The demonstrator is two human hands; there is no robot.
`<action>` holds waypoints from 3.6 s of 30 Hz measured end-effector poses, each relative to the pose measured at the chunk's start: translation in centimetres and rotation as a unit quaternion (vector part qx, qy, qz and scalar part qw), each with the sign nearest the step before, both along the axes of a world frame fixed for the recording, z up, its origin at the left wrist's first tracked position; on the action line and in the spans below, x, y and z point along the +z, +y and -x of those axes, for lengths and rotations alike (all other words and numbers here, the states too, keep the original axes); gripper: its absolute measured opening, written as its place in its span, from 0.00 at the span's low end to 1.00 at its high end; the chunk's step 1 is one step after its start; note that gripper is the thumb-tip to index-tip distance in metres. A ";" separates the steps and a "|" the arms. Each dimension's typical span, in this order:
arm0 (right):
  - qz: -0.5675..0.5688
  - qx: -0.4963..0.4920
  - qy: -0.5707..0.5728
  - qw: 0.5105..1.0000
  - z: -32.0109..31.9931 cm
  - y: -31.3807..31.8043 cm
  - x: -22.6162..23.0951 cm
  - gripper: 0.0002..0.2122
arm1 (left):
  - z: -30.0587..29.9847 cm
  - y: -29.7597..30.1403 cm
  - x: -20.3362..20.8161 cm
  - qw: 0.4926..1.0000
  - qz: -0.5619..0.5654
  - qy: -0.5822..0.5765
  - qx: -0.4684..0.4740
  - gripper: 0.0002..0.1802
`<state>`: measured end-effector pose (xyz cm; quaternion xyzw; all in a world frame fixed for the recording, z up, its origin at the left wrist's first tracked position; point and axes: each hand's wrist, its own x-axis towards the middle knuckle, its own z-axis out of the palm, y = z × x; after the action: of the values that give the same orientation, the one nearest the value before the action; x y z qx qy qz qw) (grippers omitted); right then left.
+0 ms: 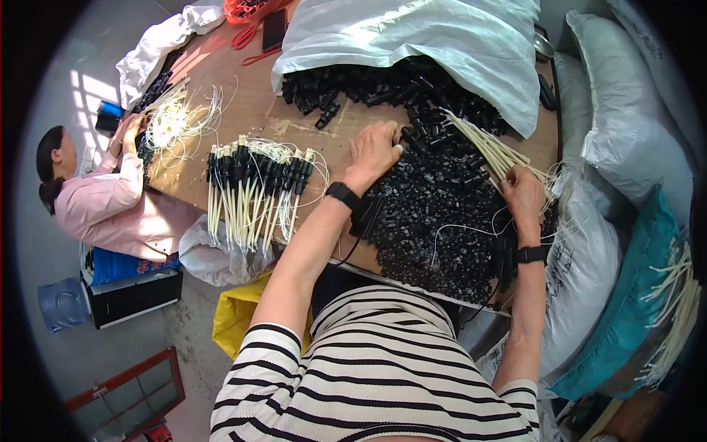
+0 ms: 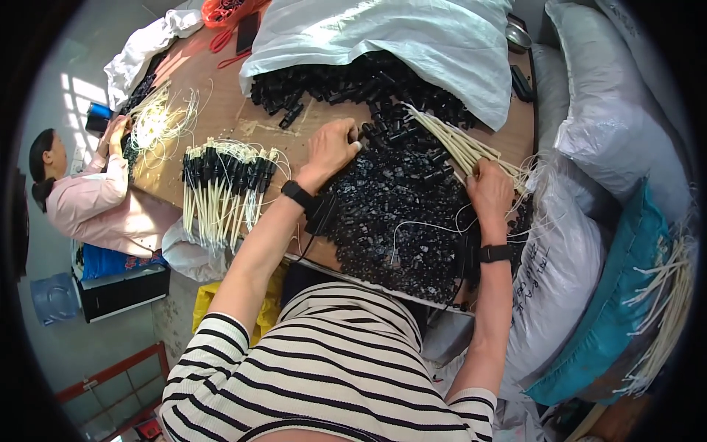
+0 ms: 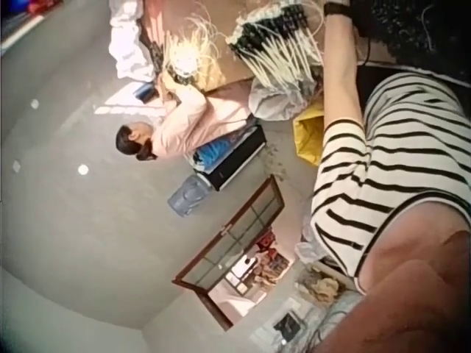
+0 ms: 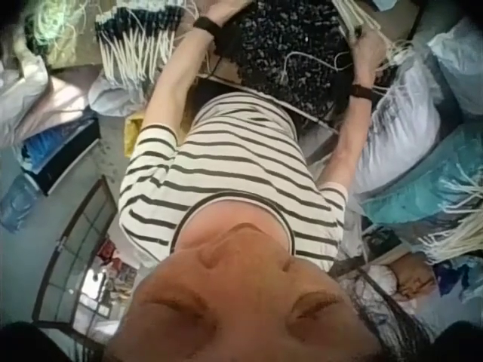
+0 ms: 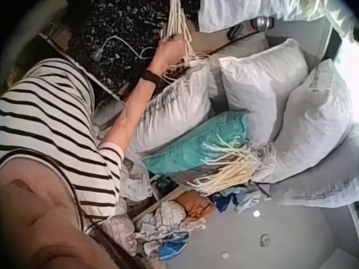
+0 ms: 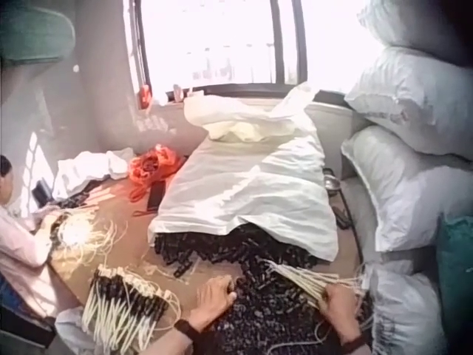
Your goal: The person assembles components by hand, picking up a white cord and a black plastic piece, threading the cord through the piece, and placing the assembled unit onto a pile. This process is repeated with additional cords and plastic pieces throughout the video.
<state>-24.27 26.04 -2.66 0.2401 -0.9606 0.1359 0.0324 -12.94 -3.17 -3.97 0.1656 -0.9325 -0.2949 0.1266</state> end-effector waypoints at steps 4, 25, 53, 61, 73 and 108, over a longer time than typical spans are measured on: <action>0.083 0.076 0.104 0.988 -1.8 -0.8 0.9 0.05 | -2.0 -0.5 -0.6 0.994 -0.059 0.090 -0.005 0.17; 0.119 0.321 0.057 0.938 -11.0 -6.3 2.6 0.07 | -8.2 1.9 1.3 0.985 -0.088 0.018 -0.145 0.21; 0.428 0.157 -0.513 0.727 -11.0 -7.2 3.7 0.10 | -9.2 3.3 2.3 0.930 -0.367 -0.025 -0.010 0.12; 0.491 0.129 -0.192 0.840 -11.7 -9.2 5.6 0.26 | -9.7 4.8 5.2 0.986 -0.022 0.094 -0.134 0.18; 0.274 0.286 -0.215 0.893 -11.8 -8.0 3.9 0.10 | -9.0 4.0 2.5 0.838 -0.545 -0.026 0.032 0.08; 0.266 0.268 -0.084 0.922 -14.2 -9.3 2.2 0.05 | -10.3 2.6 3.5 0.959 -0.145 0.155 -0.186 0.10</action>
<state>-10.10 16.77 -0.44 0.4589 -0.7878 0.4102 -0.0236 -2.64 -0.54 -0.45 -0.0415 -0.8631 -0.4672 0.1873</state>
